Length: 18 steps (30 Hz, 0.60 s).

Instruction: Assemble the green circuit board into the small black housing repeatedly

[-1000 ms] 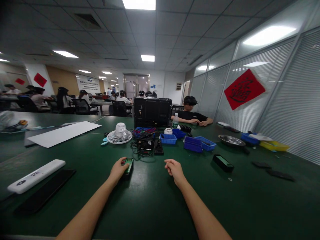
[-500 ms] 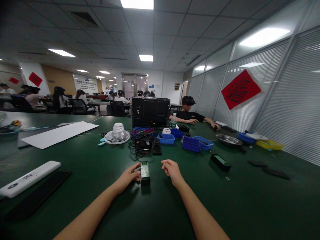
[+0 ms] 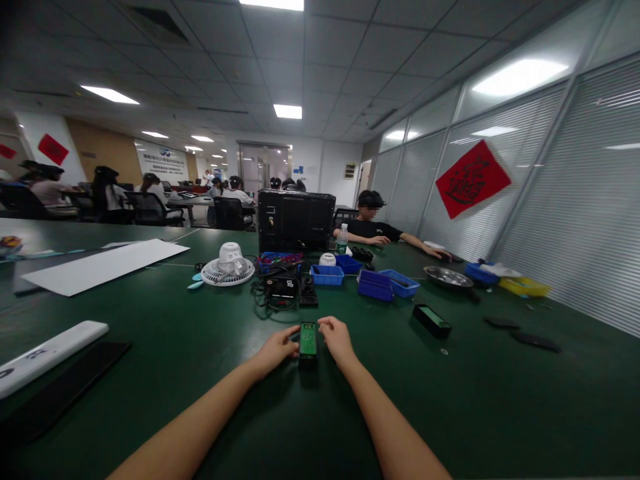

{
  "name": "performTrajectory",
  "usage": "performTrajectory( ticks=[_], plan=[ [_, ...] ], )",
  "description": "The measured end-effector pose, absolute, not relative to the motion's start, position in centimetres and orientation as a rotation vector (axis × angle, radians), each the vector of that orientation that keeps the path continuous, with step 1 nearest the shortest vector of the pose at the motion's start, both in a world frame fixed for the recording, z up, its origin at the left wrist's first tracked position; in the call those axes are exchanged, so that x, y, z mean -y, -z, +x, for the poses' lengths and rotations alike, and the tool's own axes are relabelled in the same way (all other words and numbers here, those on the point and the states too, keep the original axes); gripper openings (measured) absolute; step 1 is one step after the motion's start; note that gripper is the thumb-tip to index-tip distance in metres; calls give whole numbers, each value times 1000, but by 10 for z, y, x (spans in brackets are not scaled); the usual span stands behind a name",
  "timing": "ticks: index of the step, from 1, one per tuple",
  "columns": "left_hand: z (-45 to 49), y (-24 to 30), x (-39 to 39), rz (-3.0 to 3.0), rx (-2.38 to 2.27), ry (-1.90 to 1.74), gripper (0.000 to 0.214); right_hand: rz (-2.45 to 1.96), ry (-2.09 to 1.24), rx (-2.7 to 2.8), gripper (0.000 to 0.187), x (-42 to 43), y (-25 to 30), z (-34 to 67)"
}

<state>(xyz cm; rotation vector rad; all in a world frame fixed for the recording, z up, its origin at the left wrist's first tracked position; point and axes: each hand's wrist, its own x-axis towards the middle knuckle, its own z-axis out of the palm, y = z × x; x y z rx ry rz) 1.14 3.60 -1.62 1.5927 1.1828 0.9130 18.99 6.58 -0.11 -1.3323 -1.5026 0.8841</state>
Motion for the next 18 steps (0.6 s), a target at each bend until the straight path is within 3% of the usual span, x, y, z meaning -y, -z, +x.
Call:
performTrajectory(
  ticks=[7,10,18],
  plan=[
    [18,21,-36,1615,-1094,-1019,50,-1694,-267,2035,70,-24,-15,163],
    [17,24,-37,1487,-1095,-1030,54,-1811,-162,2165,71,-11,-19,152],
    [17,21,-33,1374,-1117,-996,46,-1967,-277,1997,67,-50,-17,200]
  ],
)
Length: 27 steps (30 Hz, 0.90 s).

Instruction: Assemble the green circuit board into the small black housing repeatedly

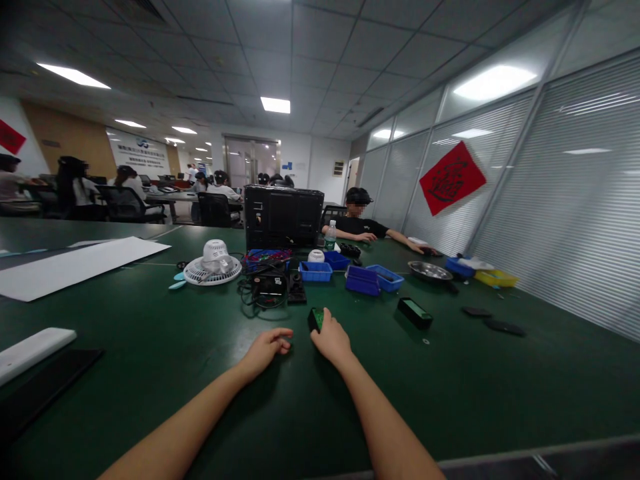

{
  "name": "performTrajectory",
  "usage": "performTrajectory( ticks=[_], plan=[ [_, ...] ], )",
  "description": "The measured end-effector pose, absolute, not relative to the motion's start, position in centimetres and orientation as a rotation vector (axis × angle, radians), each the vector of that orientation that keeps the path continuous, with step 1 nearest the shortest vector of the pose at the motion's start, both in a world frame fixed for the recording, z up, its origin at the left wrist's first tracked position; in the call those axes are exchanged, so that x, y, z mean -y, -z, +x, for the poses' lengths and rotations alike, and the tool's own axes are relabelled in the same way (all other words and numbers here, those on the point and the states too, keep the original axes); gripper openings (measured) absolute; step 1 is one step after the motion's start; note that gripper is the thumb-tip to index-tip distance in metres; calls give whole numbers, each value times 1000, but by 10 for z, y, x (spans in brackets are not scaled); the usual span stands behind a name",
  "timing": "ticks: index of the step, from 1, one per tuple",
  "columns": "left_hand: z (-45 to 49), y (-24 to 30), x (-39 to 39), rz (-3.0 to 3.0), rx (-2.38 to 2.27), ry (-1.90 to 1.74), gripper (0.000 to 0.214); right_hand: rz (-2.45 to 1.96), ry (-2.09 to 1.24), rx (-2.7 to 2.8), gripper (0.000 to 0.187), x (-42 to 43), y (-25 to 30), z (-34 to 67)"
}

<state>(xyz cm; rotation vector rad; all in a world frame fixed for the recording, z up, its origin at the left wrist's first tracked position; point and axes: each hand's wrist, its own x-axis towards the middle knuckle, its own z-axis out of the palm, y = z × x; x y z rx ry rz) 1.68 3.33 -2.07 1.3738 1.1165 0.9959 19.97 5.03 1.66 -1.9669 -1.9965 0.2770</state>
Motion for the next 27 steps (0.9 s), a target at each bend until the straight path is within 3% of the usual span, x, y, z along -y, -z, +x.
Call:
performTrajectory(
  ticks=[5,13,18,27],
  plan=[
    [18,17,-31,1410,-1106,-996,41,-1980,-253,1960,64,-57,-14,225],
    [17,20,-32,1417,-1084,-997,36,-2104,-191,1852,40,-61,-18,245],
    [16,19,-31,1405,-1087,-991,35,-2309,-189,1705,42,-64,-23,273],
    [15,23,-32,1404,-1073,-984,33,-2333,253,1768,44,-55,-18,267]
  ],
)
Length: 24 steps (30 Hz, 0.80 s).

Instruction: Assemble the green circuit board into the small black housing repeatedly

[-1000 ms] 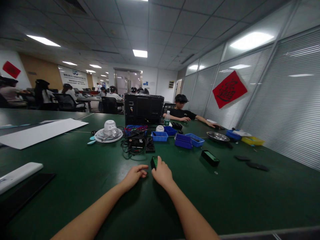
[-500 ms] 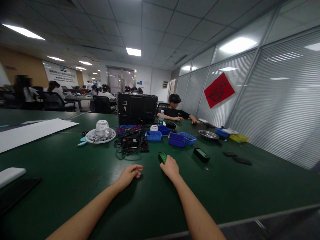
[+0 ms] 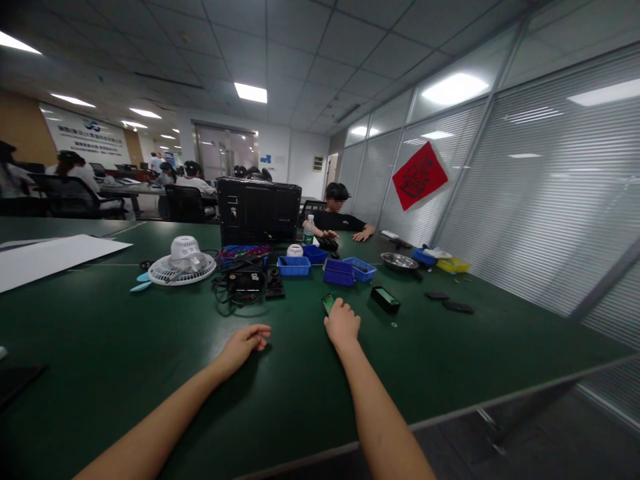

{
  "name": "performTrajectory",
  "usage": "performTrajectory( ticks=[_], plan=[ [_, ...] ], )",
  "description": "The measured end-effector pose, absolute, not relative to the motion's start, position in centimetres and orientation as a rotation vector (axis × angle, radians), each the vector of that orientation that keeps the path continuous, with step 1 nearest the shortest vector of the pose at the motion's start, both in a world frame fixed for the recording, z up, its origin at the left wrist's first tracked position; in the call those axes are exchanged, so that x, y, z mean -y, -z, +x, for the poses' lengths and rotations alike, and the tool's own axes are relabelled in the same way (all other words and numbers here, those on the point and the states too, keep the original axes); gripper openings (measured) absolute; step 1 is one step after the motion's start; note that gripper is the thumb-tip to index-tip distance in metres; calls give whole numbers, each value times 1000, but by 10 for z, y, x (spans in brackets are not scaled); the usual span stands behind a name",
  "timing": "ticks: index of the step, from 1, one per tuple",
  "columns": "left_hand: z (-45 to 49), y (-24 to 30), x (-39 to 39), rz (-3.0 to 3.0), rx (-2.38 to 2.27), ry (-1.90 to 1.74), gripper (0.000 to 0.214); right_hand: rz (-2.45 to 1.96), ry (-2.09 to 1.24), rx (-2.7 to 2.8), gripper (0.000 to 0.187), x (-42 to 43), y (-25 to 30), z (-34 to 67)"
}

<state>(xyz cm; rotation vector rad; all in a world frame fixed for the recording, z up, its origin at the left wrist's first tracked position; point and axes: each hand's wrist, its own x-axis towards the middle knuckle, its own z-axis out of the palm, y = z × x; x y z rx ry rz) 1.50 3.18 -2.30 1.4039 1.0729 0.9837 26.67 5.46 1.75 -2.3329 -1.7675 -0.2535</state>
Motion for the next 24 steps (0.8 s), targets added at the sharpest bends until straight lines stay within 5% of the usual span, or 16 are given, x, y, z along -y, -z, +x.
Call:
performTrajectory(
  ticks=[24],
  plan=[
    [18,18,-30,1438,-1071,-991,32,-2456,-158,1663,39,-63,-26,302]
  ],
)
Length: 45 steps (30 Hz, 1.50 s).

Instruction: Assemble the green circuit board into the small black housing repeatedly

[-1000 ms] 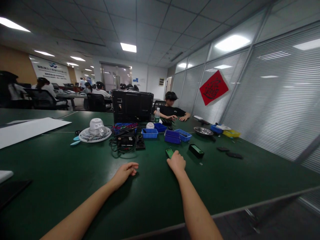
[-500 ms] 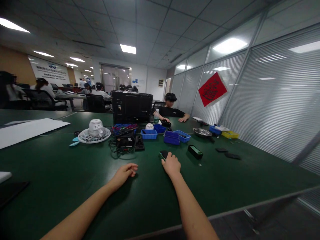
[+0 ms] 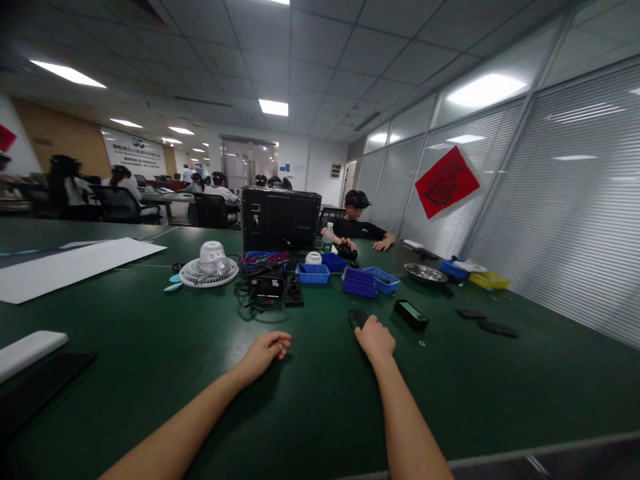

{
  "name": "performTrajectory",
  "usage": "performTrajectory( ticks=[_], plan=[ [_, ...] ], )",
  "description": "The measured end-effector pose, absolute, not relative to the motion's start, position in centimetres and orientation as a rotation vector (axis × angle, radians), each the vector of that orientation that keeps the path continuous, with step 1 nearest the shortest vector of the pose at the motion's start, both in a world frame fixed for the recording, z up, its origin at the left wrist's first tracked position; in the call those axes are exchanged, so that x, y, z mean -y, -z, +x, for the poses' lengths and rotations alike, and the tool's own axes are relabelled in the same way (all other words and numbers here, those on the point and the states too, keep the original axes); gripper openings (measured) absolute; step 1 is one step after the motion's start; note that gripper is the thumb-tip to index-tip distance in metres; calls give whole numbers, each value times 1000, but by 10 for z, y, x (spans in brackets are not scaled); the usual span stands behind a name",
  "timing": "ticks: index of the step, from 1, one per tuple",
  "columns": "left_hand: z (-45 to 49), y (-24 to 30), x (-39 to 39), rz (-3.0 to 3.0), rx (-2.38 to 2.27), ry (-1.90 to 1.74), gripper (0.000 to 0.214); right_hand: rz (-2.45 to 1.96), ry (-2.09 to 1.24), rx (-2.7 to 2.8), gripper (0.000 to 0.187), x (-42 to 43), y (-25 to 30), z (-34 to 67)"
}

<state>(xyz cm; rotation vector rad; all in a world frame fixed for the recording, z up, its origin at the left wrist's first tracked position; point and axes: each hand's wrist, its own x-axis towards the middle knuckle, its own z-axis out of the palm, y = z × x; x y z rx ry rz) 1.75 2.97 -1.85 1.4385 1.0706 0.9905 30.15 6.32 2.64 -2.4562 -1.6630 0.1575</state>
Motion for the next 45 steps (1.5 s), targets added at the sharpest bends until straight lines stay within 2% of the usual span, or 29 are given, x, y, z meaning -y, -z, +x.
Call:
performTrajectory(
  ticks=[3,7,11,17,25,28,32,35,41,43,45],
  plan=[
    [18,18,-29,1450,-1067,-997,31,-2444,-114,1631,37,-62,-28,301],
    [19,17,-29,1469,-1061,-990,30,-2417,101,1679,36,-61,-24,293],
    [19,18,-30,1479,-1073,-981,30,-2356,320,1815,43,-56,-21,273],
    [18,17,-30,1479,-1083,-981,30,-2316,132,1813,45,-50,-25,262],
    [16,18,-28,1481,-1072,-968,33,-2291,32,1724,55,-52,-26,271],
    [16,19,-29,1488,-1078,-956,32,-2164,129,1556,55,-48,-35,277],
    [16,20,-30,1529,-1101,-944,34,-1703,308,1354,62,-39,-43,279],
    [17,18,-28,1620,-1140,-949,35,-1369,39,1243,64,-39,-37,261],
    [25,10,-14,1871,-1169,-1146,45,-976,-1064,870,47,-50,-4,200],
    [28,11,-11,1934,-1131,-1197,48,-910,-1280,791,39,-50,5,187],
    [30,14,-10,2000,-1115,-1196,43,-872,-1418,775,34,-49,13,180]
  ],
)
